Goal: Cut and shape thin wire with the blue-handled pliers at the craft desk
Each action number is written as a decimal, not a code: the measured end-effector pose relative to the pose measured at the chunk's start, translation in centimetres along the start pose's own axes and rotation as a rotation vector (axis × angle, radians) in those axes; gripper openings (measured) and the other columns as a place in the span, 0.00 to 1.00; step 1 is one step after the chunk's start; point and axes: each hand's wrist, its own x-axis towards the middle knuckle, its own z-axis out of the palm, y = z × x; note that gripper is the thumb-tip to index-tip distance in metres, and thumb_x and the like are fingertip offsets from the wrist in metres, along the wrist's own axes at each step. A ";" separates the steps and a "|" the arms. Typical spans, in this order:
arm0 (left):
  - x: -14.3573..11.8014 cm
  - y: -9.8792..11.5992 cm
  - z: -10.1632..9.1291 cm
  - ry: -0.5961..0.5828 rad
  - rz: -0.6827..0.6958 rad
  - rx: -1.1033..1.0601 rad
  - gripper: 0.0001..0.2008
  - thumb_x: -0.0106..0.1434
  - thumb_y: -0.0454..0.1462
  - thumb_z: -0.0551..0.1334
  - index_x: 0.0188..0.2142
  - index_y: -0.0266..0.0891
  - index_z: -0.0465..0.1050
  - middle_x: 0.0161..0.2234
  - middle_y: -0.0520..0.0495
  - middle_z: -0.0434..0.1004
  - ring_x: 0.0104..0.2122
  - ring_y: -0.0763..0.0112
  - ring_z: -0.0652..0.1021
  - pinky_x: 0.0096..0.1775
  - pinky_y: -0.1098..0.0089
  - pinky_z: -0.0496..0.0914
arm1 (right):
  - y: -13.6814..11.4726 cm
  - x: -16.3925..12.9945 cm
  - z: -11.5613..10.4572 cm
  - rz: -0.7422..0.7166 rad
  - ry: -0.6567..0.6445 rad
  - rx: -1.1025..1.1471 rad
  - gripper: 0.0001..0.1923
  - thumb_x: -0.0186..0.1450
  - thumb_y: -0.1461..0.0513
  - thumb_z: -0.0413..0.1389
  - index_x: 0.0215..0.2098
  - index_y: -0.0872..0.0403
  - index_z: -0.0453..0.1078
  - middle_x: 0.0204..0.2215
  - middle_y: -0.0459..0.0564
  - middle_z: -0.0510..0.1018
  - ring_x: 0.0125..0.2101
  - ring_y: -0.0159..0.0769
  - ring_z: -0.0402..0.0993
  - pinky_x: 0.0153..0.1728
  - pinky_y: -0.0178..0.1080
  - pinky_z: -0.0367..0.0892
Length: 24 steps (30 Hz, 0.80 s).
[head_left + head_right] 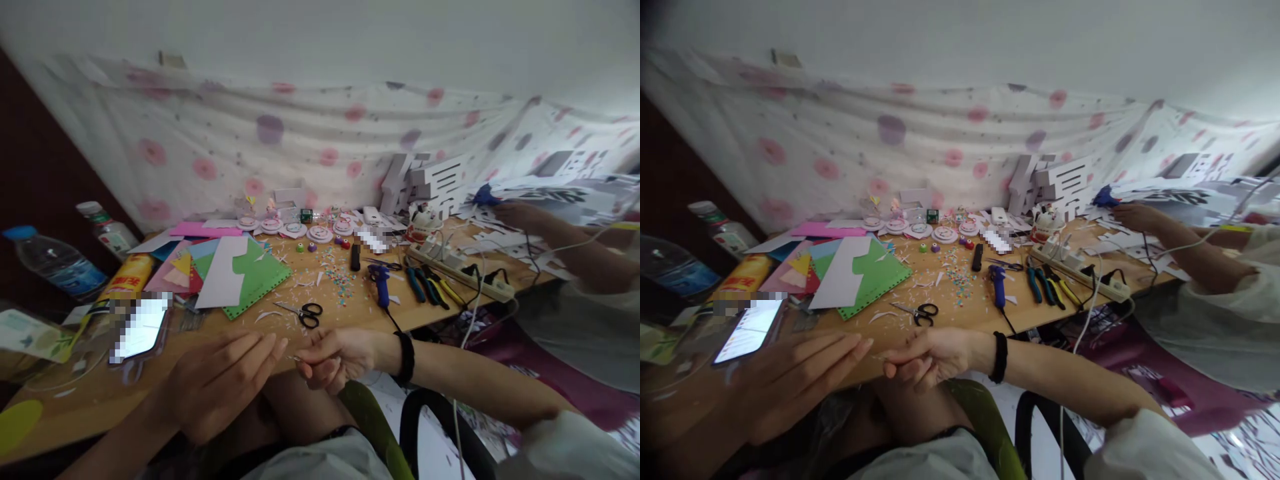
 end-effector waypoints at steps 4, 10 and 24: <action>0.3 -0.2 -0.1 0.000 -0.003 -0.066 0.20 0.68 0.25 0.48 0.52 0.32 0.73 0.46 0.47 0.81 0.53 0.69 0.75 0.61 0.67 0.65 | 0.2 -0.1 -0.5 -0.056 0.059 -0.064 0.20 0.54 0.53 0.72 0.29 0.60 0.74 0.13 0.34 0.62 0.14 0.19 0.45 0.12 0.24 0.44; 0.0 -0.8 0.3 0.003 0.011 -0.023 0.16 0.70 0.28 0.51 0.52 0.28 0.73 0.44 0.41 0.82 0.48 0.63 0.78 0.53 0.62 0.72 | -0.1 -0.1 -0.8 -0.136 0.195 -0.215 0.19 0.54 0.53 0.72 0.29 0.60 0.77 0.13 0.35 0.67 0.12 0.17 0.49 0.11 0.25 0.42; 2.4 -0.5 -0.5 -0.035 0.052 0.039 0.13 0.69 0.27 0.50 0.39 0.33 0.74 0.27 0.49 0.77 0.27 0.70 0.75 0.28 0.68 0.69 | -1.8 -1.3 0.4 -0.185 0.370 -0.743 0.19 0.57 0.49 0.68 0.30 0.58 0.76 0.17 0.38 0.74 0.17 0.20 0.67 0.18 0.24 0.57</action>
